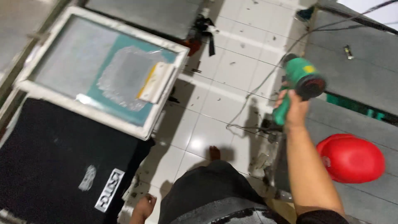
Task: Using a heat gun to dry a printed design on a t-shirt and then manually smoothing and aligning the t-shirt on the printing platen.
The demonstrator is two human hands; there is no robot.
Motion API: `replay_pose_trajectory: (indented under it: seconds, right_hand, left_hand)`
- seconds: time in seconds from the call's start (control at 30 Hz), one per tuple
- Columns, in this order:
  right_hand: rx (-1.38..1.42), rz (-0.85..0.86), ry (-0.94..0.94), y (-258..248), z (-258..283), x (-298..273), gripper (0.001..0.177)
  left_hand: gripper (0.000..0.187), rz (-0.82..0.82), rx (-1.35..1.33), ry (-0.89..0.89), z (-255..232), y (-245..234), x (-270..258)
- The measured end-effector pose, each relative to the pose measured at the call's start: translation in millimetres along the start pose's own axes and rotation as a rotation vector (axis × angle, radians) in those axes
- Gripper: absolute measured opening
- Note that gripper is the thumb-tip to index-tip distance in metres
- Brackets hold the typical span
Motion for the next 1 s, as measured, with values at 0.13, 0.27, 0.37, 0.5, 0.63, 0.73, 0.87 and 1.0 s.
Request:
replay_pose_trajectory:
  seconds: [0.13,0.27,0.37,0.5,0.63,0.73,0.87,1.0]
  right_hand:
    - [0.227,-0.229,-0.024,-90.0,48.2,52.2,0.044]
    - [-0.100,-0.218,-0.247,-168.7,75.1,103.3,0.030]
    - [-0.866,-0.428,-0.490,-217.1,79.0,144.2,0.025]
    - [-1.547,-0.617,-0.334,-237.7,53.4,175.6,0.043]
    - [-1.831,-0.782,-0.229,-247.4,15.9,194.2,0.040]
    - [-1.753,-0.764,-0.219,-243.7,-10.4,193.8,0.035]
    - [-1.757,-0.772,-0.205,-239.2,-20.6,189.0,0.035]
    - [-1.744,-0.734,-0.212,-237.3,-15.3,185.6,0.051]
  left_hand:
    - [0.033,-0.035,-0.031,0.137,-105.1,-2.5,15.2]
    - [0.034,-0.027,0.036,0.303,-200.1,-11.2,13.0]
    - [0.022,0.090,0.004,0.231,-262.2,-35.2,-9.1]
    - [0.032,0.022,0.114,0.255,-271.8,-57.0,8.9]
    - [0.044,0.042,0.181,0.147,-252.6,-69.1,20.8]
    - [0.049,-0.036,0.239,0.120,-234.1,-67.3,23.4]
    - [0.040,-0.076,0.235,0.384,-209.5,-53.2,40.3]
    - [0.037,-0.024,0.197,0.251,-217.4,-46.0,25.4]
Point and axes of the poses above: each hand's wrist, its own x-axis towards the middle knuckle, its own y-axis out of the palm, z = x × y, the point moved 6 cm from there along x, towards the middle knuckle, and after that the axes turned 10 degrees about -x, right-handed, at the moved point
